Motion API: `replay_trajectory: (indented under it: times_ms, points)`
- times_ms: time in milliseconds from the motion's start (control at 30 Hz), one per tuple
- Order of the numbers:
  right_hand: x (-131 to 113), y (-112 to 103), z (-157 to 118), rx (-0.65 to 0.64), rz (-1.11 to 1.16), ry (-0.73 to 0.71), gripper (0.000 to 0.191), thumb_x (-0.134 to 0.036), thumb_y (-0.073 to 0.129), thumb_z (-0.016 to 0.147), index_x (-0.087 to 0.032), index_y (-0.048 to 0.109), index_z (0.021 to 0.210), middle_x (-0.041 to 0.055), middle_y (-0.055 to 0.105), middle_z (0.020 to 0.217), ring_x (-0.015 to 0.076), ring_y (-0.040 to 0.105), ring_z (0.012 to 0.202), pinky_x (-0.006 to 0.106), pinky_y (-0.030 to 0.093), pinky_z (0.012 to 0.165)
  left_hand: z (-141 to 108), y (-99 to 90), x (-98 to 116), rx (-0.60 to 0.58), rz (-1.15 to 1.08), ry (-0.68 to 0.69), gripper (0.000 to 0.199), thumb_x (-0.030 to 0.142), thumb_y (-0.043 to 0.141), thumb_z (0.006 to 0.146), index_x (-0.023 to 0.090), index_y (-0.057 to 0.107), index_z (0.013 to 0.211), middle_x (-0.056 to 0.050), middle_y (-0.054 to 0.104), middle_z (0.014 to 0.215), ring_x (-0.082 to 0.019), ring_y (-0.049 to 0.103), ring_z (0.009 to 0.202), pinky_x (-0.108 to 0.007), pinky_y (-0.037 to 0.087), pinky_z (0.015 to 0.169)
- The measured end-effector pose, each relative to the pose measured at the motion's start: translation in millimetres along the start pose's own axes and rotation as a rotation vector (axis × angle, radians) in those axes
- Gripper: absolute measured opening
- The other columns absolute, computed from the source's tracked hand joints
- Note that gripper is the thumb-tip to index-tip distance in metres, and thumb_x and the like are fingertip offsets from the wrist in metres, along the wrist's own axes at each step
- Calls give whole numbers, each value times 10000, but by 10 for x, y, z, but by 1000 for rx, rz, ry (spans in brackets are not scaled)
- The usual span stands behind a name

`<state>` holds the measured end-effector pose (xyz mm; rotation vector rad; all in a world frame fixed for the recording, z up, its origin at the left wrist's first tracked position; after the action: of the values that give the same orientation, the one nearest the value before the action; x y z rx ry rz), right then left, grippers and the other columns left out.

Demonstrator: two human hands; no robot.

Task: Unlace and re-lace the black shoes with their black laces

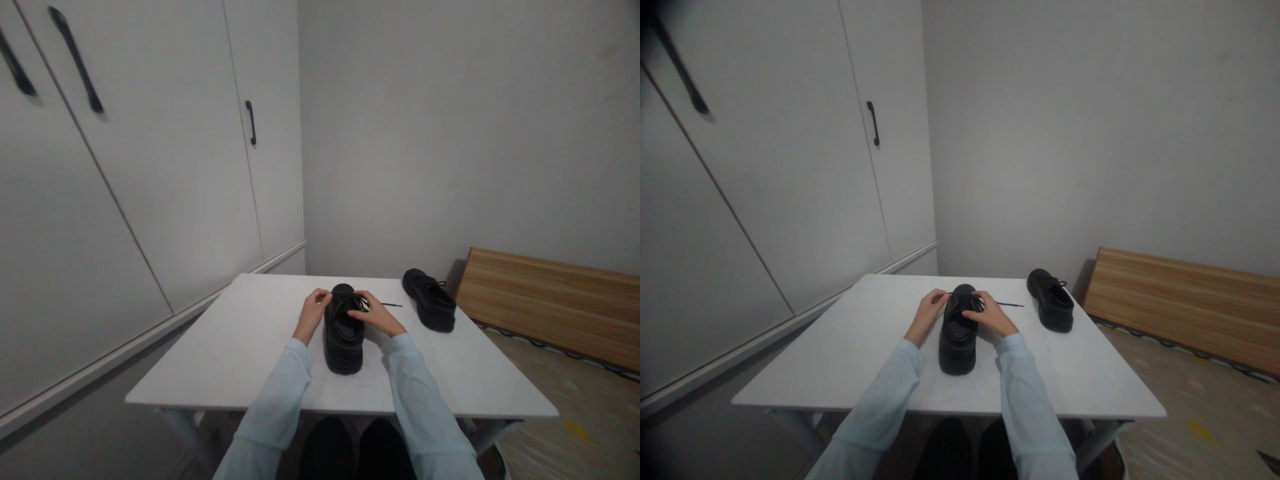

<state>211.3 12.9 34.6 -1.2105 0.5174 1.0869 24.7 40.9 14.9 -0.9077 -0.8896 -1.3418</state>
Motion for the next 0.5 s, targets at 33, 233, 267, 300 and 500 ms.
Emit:
replay_trajectory:
  times_ms: [33,233,267,300,500]
  points:
    - [-2,2,1,0,-1,2,585,-437,724,649,-194,550,1152,105,580,1204,258,524,1147,424,368,1019,1,1,10,6,-21,3,240,410,621,755,171,608,760,-56,680,815,-175,625,840,-314,463,833]
    - [-30,2,0,-1,-4,15,589,-441,719,644,-172,550,1140,116,579,1197,261,527,1139,422,364,1021,-29,35,94,-19,-95,-18,229,404,580,790,177,544,793,-45,670,790,-166,638,815,-315,470,828]
    - [-33,0,-3,-2,-5,18,596,-439,721,643,-167,548,1144,120,578,1200,261,527,1139,422,364,1022,-34,26,119,-5,-93,-11,229,398,590,781,174,547,787,-41,661,781,-166,636,808,-313,472,822]
    - [-33,-2,-5,-2,-8,23,599,-437,722,643,-166,546,1148,123,576,1203,262,528,1140,423,362,1025,-38,16,144,8,-92,-3,226,391,601,772,170,553,783,-38,653,777,-166,636,805,-311,474,816]
    - [-28,-17,-12,8,-26,29,577,-426,725,640,-202,554,1144,104,572,1232,265,512,1171,440,343,1045,-39,0,192,30,-79,23,192,353,595,775,165,558,794,-14,605,743,-153,619,741,-285,484,749]
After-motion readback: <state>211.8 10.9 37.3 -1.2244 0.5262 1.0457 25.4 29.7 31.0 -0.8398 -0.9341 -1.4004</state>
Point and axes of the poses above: each hand's wrist, its own z-axis towards the middle knuckle, its own y-axis out of the palm, x = y × z, the point moved 6 cm from there along z, towards the middle knuckle
